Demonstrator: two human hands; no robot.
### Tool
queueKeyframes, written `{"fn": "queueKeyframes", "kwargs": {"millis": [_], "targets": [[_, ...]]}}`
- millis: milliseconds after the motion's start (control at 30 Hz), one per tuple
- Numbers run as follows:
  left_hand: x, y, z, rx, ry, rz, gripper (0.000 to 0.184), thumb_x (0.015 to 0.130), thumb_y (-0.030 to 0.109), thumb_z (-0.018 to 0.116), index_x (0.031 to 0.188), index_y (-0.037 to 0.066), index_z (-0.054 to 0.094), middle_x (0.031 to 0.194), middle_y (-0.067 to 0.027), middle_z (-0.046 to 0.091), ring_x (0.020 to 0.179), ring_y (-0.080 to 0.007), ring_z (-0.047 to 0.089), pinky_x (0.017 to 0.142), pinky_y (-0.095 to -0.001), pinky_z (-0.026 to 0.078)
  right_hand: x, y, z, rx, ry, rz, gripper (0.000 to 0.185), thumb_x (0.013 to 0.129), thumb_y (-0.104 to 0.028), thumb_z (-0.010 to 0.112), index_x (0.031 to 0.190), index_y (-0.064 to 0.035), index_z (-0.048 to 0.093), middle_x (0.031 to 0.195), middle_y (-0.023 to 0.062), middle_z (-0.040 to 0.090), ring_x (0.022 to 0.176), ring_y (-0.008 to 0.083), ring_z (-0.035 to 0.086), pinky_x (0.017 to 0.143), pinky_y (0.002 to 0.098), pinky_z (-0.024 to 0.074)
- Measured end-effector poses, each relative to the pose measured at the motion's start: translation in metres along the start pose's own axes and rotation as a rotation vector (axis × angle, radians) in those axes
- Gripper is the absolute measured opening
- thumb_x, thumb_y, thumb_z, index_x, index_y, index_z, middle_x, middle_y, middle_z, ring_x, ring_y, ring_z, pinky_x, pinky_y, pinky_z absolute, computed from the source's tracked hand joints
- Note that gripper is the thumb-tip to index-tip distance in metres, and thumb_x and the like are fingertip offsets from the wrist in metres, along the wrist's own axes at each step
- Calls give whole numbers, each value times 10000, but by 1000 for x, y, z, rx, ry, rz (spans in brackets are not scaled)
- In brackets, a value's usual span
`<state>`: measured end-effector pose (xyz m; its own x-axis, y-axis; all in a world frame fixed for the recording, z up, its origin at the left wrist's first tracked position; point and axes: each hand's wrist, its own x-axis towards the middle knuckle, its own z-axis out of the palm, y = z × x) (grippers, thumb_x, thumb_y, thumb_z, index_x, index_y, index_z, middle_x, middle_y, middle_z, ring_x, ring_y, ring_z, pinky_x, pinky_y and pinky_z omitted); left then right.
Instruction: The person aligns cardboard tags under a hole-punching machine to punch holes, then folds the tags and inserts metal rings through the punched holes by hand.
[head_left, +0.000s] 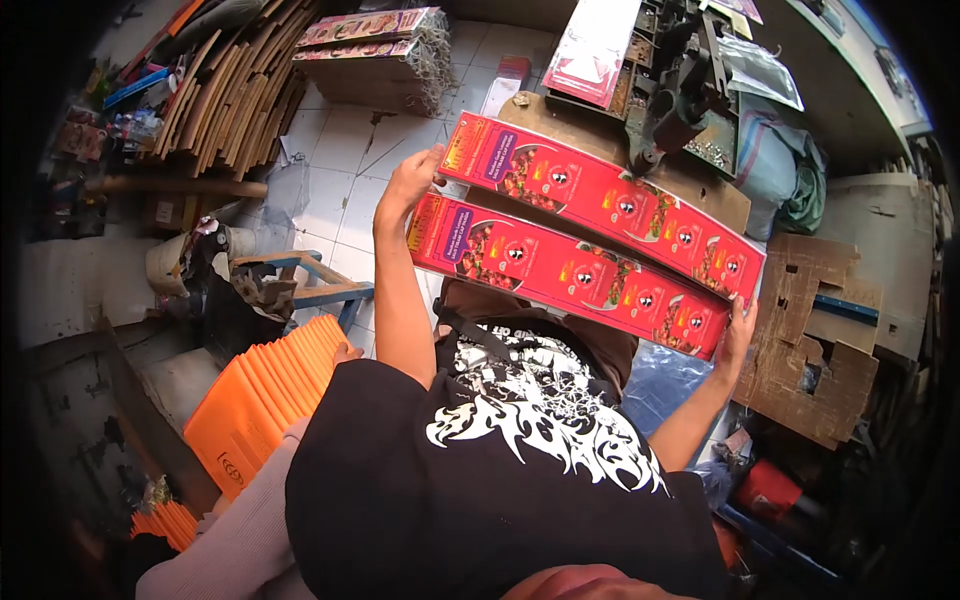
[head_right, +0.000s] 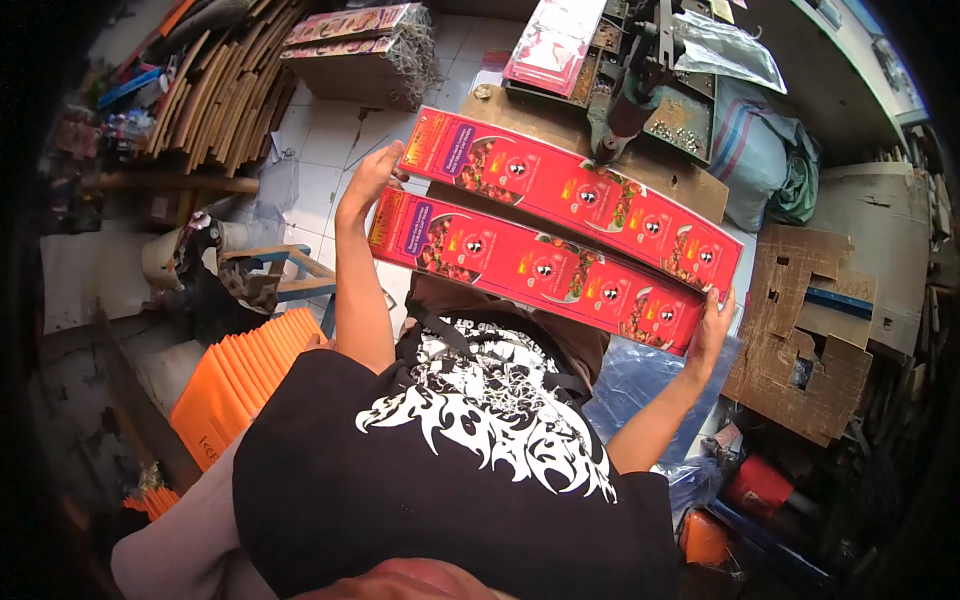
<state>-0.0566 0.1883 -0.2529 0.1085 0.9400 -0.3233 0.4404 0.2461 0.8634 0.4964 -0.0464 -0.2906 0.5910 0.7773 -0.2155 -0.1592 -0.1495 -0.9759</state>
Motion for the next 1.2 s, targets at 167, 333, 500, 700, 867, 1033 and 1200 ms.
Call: {"fn": "queueKeyframes", "kwargs": {"millis": [167, 333, 500, 700, 867, 1033, 1200], "targets": [[3, -2, 11, 126, 118, -95, 764, 913, 704, 366, 1000, 14, 681, 769, -114, 652, 703, -207, 602, 674, -352, 462, -4, 2, 4, -82, 12, -69, 570, 996, -224, 546, 1467, -22, 297, 1351, 135, 494, 1192, 192, 493, 1021, 346, 399], [6, 5, 25, 358, 239, -176, 777, 922, 695, 318, 953, 20, 701, 749, -134, 671, 714, -259, 628, 697, -402, 453, -9, -5, 8, -18, -8, -46, 523, 995, -202, 541, 1439, -19, 332, 1297, 121, 535, 1160, 191, 517, 1010, 340, 407], [8, 3, 32, 477, 374, -191, 793, 912, 696, 299, 1047, 23, 696, 858, -199, 686, 862, -351, 641, 807, -428, 453, -3, 5, 5, -46, 13, -79, 508, 997, -217, 538, 1428, -33, 342, 1279, 115, 536, 1137, 181, 524, 980, 337, 430], [9, 7, 36, 487, 412, -263, 771, 903, 695, 317, 1028, 46, 714, 845, -178, 692, 861, -337, 645, 809, -417, 453, -5, 1, 8, -43, 0, -64, 519, 998, -203, 524, 1430, 2, 324, 1351, 139, 478, 1216, 202, 471, 1047, 346, 364], [11, 8, 40, 479, 439, -255, 752, 895, 693, 339, 988, 60, 734, 775, -147, 685, 810, -300, 643, 782, -396, 456, -6, 3, 8, -42, 11, -82, 509, 1000, -200, 518, 1425, 7, 329, 1343, 138, 488, 1198, 192, 485, 1032, 337, 377], [15, 2, 41, 430, 525, -164, 755, 888, 690, 359, 938, 38, 737, 738, -133, 674, 774, -298, 634, 755, -406, 448, -11, -5, 12, -33, 33, -93, 479, 997, -192, 524, 1392, 23, 362, 1285, 136, 535, 1129, 180, 527, 983, 327, 419], [23, -7, 36, 380, 516, -174, 759, 889, 683, 365, 884, 20, 732, 697, -124, 659, 759, -293, 629, 733, -417, 439, -3, 1, 0, 65, -21, 78, 381, 987, -209, 552, 1277, 22, 463, 1136, 118, 617, 996, 147, 585, 884, 307, 475]]}}
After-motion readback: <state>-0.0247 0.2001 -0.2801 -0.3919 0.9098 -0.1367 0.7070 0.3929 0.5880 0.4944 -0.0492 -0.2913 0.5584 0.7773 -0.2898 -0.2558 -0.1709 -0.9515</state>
